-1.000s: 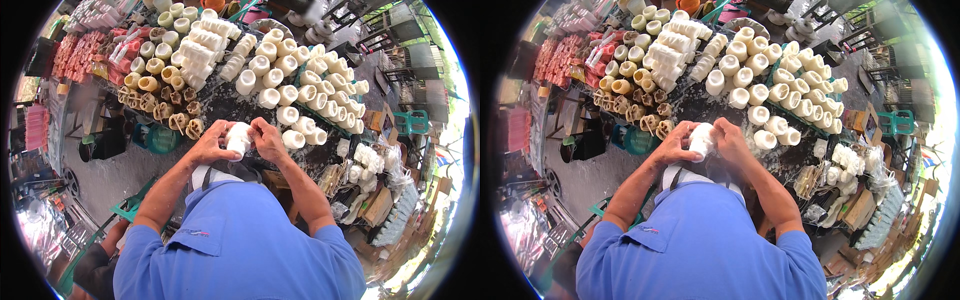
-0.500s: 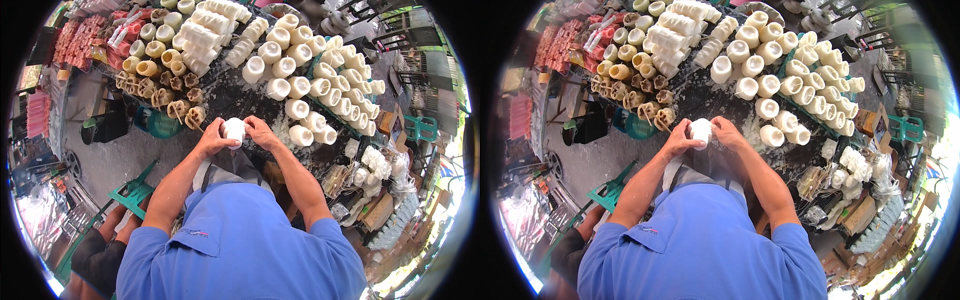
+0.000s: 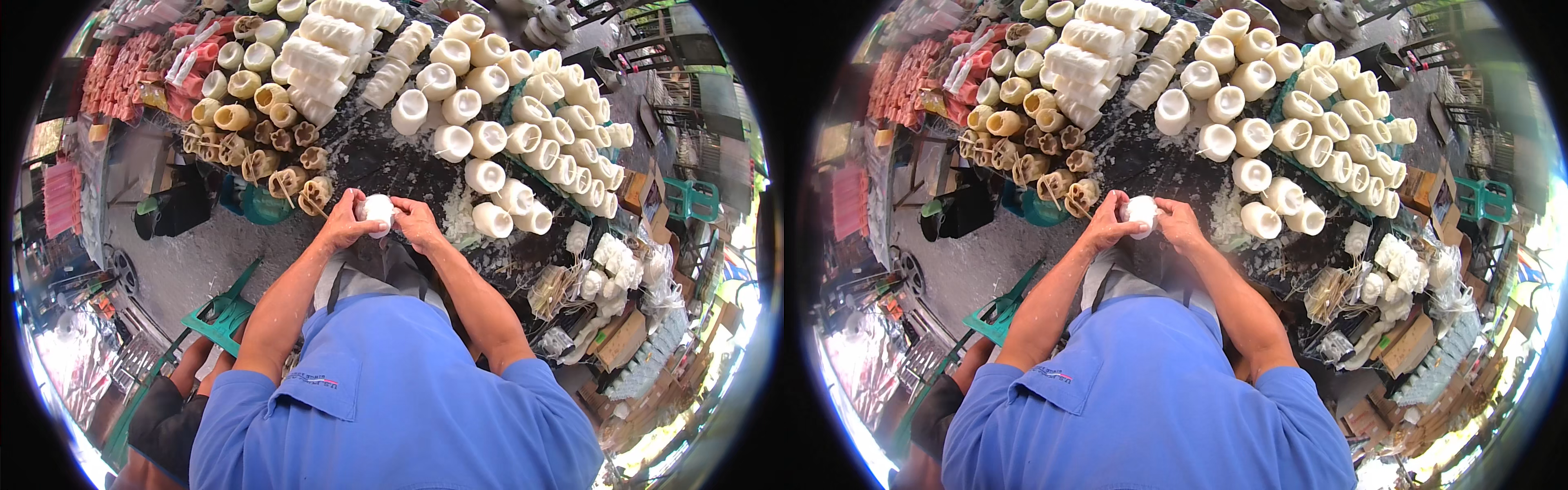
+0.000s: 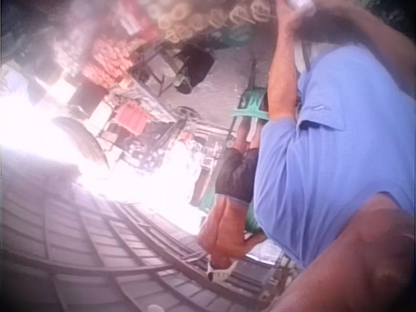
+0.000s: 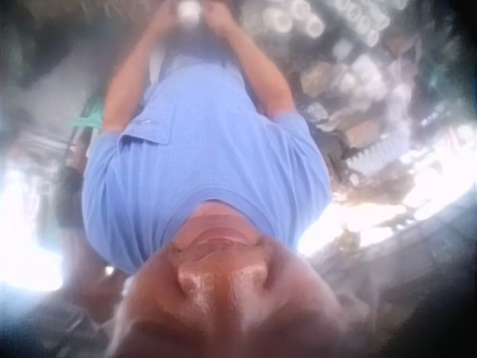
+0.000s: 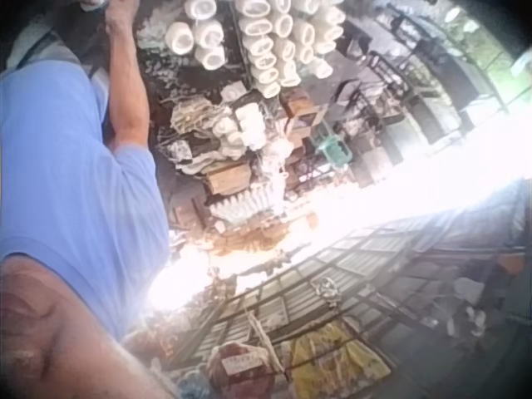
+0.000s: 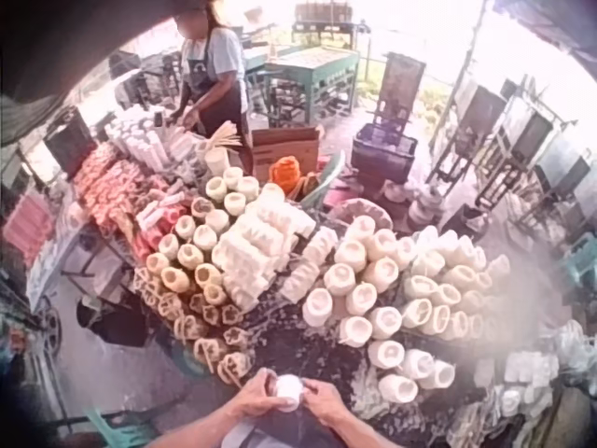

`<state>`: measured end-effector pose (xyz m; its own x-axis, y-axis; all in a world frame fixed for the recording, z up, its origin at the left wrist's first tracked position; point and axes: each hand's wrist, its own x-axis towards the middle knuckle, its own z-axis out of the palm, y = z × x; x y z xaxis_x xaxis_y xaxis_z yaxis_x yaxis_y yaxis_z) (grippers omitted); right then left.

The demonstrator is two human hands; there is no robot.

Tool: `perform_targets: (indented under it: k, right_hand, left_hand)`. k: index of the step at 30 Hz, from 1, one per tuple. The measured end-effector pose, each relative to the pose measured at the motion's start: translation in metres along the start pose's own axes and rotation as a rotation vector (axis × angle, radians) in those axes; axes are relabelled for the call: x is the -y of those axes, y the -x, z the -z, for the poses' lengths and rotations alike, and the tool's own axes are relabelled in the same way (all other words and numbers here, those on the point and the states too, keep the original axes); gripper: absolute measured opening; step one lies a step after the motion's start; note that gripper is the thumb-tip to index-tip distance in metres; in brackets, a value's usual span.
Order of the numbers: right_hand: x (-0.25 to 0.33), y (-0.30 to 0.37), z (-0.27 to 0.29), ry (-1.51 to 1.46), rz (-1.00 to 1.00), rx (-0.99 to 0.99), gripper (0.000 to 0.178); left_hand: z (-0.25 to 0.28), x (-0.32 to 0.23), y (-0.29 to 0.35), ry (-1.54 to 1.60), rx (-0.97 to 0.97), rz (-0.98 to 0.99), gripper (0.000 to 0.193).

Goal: The person assembles small cylindrical candles by hand, repeatedly picking up individual units, inserting wicks, and placing them into a green tray. The person also scrapes wax residue from the work surface and handles a small wooden box.

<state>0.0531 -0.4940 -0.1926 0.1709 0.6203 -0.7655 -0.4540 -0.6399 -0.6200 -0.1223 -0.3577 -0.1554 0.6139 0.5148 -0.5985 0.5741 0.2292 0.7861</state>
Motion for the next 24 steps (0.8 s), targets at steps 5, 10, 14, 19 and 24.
perform_targets:
  k: [5, 10, 14, 19, 24]
  right_hand:
    - [-0.008, -0.011, 0.014, -0.298, -0.140, 0.123, 0.031]
    - [-0.014, -0.018, 0.016, -0.168, -0.045, 0.136, 0.017]
    - [-0.006, -0.003, 0.011, 0.471, 0.312, -0.181, 0.015]
    - [0.012, 0.017, -0.001, 0.515, 0.548, -0.250, 0.010]
    - [0.027, 0.034, -0.011, 0.441, 0.456, -0.203, 0.009]
  left_hand:
    - [0.000, 0.004, -0.003, 0.115, 0.048, 0.009, 0.101]
    - [0.005, -0.007, -0.004, 0.168, 0.095, 0.068, 0.112]
    - [0.004, -0.017, -0.005, 0.060, 0.110, 0.056, 0.107]
    - [0.003, -0.021, -0.009, 0.044, 0.108, 0.057, 0.098]
    - [0.014, -0.030, -0.020, -0.024, 0.078, 0.073, 0.072]
